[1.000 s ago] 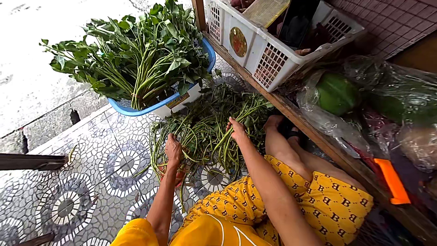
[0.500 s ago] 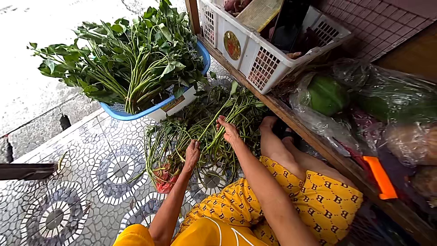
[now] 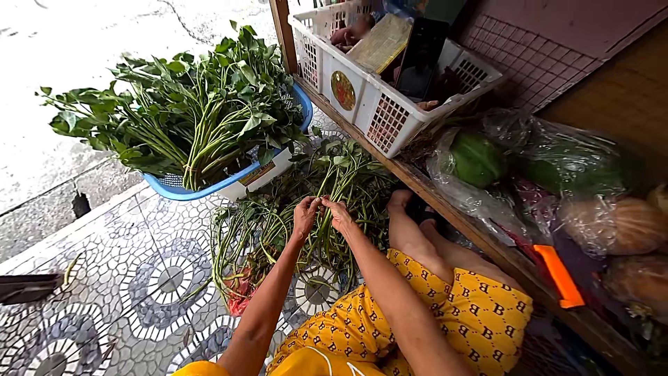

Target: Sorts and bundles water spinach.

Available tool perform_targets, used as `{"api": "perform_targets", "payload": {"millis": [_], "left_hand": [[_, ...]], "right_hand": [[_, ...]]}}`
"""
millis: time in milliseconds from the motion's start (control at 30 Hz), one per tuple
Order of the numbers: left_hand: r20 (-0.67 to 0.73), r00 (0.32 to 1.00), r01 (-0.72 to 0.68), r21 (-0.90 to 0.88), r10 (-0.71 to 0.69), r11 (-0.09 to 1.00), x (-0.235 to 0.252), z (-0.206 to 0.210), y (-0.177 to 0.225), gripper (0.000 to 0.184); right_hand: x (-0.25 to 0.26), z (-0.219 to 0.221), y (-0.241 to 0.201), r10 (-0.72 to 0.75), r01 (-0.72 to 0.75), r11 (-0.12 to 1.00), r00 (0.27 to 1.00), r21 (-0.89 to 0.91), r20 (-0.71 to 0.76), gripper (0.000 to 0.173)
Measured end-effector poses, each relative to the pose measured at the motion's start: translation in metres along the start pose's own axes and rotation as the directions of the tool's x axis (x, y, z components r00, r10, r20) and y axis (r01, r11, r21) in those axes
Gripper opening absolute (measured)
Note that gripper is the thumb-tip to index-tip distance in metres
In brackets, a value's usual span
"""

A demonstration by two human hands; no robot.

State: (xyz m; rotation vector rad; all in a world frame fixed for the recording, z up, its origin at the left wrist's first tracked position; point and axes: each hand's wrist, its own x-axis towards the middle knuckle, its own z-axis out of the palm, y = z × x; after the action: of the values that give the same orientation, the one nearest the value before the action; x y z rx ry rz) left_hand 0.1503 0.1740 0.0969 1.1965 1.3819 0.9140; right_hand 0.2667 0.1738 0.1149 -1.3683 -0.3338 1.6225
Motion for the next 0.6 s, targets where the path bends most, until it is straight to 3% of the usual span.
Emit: {"api": "perform_targets", "payload": {"millis": [167,267,333,433,600], "left_hand": [[-0.227,0.970,0.080,-0.028,-0.084,0.996,0.013,0.017,0.012,0.030],[-0.320,0.942,0.136,0.082,-0.103,0.987,0.032,-0.002,0.009,0.035],[-0.241,0.969,0.095,0.167,-0.053,0.981,0.041,-0.013,0.007,0.036],[-0.072,0.997,0.031,0.097,-0.024,0.995,0.035,-0.019,0.008,0.032],[0.094,0.991,0.110,-0.151,-0.097,0.982,0.024,-0.004,0.025,0.025]], "right_hand": [[0.000,0.003,0.001,0.038,-0.038,0.998,0.999,-0.052,0.007,0.012],[-0.003,0.001,0.000,0.059,-0.060,0.998,0.997,-0.022,-0.046,0.012],[0.000,-0.007,-0.003,0.047,-0.045,0.999,0.988,0.020,-0.147,0.018],[0.005,-0.016,0.001,0.081,-0.070,0.996,0.971,0.058,-0.225,0.025],[0.007,-0.013,0.006,0.002,-0.002,0.999,1.000,0.036,-0.021,0.013]]}}
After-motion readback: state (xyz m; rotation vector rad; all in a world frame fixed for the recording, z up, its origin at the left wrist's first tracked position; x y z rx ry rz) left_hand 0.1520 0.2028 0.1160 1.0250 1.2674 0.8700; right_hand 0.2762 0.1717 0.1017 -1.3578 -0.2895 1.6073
